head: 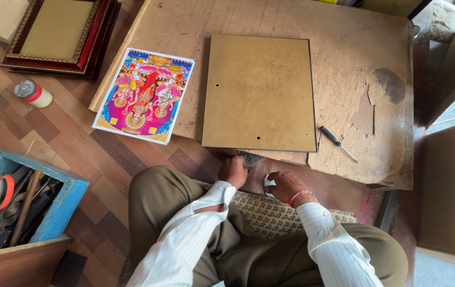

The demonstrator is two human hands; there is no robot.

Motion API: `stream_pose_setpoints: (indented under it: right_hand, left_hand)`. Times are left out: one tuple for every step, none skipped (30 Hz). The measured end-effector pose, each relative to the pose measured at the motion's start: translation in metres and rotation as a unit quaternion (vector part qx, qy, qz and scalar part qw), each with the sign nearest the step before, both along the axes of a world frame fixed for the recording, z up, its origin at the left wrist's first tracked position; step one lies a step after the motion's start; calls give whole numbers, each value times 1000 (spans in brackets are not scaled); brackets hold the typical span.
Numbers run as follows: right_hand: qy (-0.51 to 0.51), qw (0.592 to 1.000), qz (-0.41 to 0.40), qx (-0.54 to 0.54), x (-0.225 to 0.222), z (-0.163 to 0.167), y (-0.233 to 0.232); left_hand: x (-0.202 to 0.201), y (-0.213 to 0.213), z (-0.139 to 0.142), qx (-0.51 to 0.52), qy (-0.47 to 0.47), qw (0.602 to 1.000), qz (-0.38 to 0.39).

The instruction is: The person sits at a workbench and assembles a picture frame. They place a white backing sheet into the black frame, set a hardboard backing panel on it, then use a screwdriver to work on the backing panel's holes and fit the panel to the frame.

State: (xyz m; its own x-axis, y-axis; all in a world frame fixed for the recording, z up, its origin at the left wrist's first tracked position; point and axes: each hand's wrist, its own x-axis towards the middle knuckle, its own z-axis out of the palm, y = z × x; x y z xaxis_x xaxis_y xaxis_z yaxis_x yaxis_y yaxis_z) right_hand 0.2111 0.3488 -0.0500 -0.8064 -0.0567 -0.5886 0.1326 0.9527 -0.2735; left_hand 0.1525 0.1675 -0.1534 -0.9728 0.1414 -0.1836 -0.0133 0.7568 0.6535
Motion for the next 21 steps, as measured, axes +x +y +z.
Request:
stream_pose_setpoints:
  right_hand:
    - [10,1000,10,-3,-1,1,0]
    - [19,1000,19,-6,-1,2,0]
    - [16,1000,21,-12,-1,4,0]
    - [14,999,24,-18,-1,6,0]
    - [13,999,27,-23,-2,8,0]
    - [39,998,26,-43,-2,11,0]
    - [65,996,25,-63,-2,14,-1]
    - [91,992,23,-82,-2,17,-1]
    - [125,987,7,-95,-1,21,-2]
    - [160,981,-8,-108,-1,25,-2]
    - [195,973,-21,-121,-1,30,-3]
    - [247,959,-39,-136,-1,34,-4]
    - [297,941,-59,-148,-2,39,-5]
    - [346,921,-78,-160,-2,44,-6]
    - [365,912,-94,-160,-3,49,-6]
    - [385,902,-106,-162,-4,53,-7]
    - [404,892,-118,-165,-5,57,-8]
    - [406,889,-122,-172,-7,60,-9]
    - [408,886,-130,-178,-7,62,-10]
    - [408,884,-139,-183,-8,64,-11]
    - [403,884,-150,-183,-8,65,-11]
  left_hand:
    - [0,-1,5,8,-2,1000,4]
    - [1,-4,11,15,-4,1000,6]
    - [3,-6,18,20,-6,1000,8]
    - [7,-9,26,46,5,999,3]
    - [12,-12,35,73,16,997,-2]
    - [17,-15,45,99,28,995,-8]
    - [21,-18,56,131,41,991,-7]
    - [25,-20,66,163,53,985,-7]
    - [26,-23,77,196,65,978,-7]
    - [25,-25,88,220,82,972,-6]
    - [21,-28,99,243,99,965,-5]
    - [17,-29,110,267,114,957,-5]
    - [11,-30,119,260,112,959,-17]
    - [2,-30,128,254,110,961,-28]
    - [-8,-29,136,247,111,962,-37]
    - [-18,-28,142,237,121,962,-59]
    - [-28,-27,147,227,130,962,-79]
    - [-36,-24,150,218,140,960,-102]
    - [-43,-21,152,193,160,961,-118]
    - [-48,-18,151,168,177,960,-135]
    - [-52,-14,150,143,192,959,-149]
